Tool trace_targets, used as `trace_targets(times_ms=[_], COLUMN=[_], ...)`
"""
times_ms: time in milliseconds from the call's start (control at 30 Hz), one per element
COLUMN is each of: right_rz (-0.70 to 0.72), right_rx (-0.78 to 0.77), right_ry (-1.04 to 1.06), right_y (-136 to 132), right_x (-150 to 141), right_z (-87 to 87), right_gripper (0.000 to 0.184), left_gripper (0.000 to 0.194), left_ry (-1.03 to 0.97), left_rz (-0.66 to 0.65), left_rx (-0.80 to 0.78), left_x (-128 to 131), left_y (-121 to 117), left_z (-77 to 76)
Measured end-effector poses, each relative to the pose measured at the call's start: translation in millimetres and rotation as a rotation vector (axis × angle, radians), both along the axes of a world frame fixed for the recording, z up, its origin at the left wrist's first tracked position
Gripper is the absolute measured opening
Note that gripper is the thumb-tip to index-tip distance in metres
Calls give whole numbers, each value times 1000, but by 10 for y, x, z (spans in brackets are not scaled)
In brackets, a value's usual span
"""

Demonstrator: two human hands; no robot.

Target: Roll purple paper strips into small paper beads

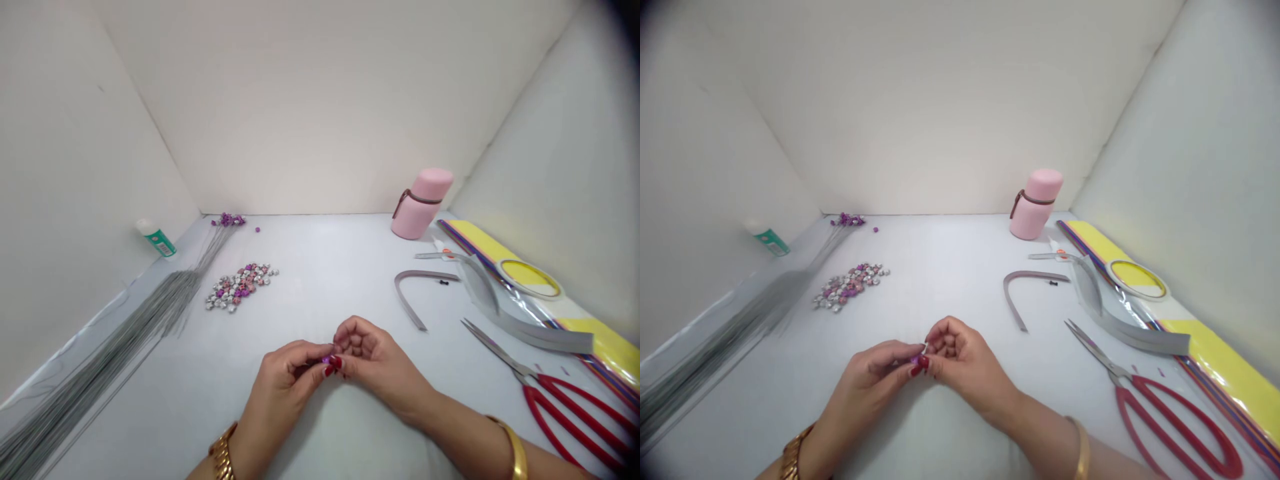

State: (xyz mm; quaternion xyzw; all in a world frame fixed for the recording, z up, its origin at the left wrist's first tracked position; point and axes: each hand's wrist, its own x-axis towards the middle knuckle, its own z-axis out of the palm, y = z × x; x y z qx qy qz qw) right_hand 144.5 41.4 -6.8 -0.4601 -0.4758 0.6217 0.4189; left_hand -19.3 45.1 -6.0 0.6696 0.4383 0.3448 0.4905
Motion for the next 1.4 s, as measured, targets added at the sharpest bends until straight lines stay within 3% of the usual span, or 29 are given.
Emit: trace_targets(times_ms=[167, 400, 700, 900, 1000, 1267, 1400], right_rz=[108, 25, 65, 34, 42, 32, 55], right_rx=[-162, -158, -119, -79, -62, -41, -34], right_ry=[74, 104, 95, 104, 78, -33, -93], right_y=[37, 6, -12, -18, -27, -28, -53], right_x=[22, -1, -23, -28, -27, -27, -29], right_z=[-1, -25, 20, 2, -1, 30, 29], right_gripper=[19, 20, 19, 16, 15, 15, 15], left_gripper=[20, 17, 22, 24, 23, 23, 30], left_ry=[-83, 53, -14, -48, -80, -408, -408], left_rz=[-29, -56, -37, -86, -91, 81, 160], left_rx=[-83, 150, 101, 61, -25, -389, -433], left_x=[-4, 4, 1, -3, 7, 77, 87], left_y=[-8, -37, -43, -24, -27, -24, -14], left_z=[-6, 109, 44, 82, 55, -66, -31])
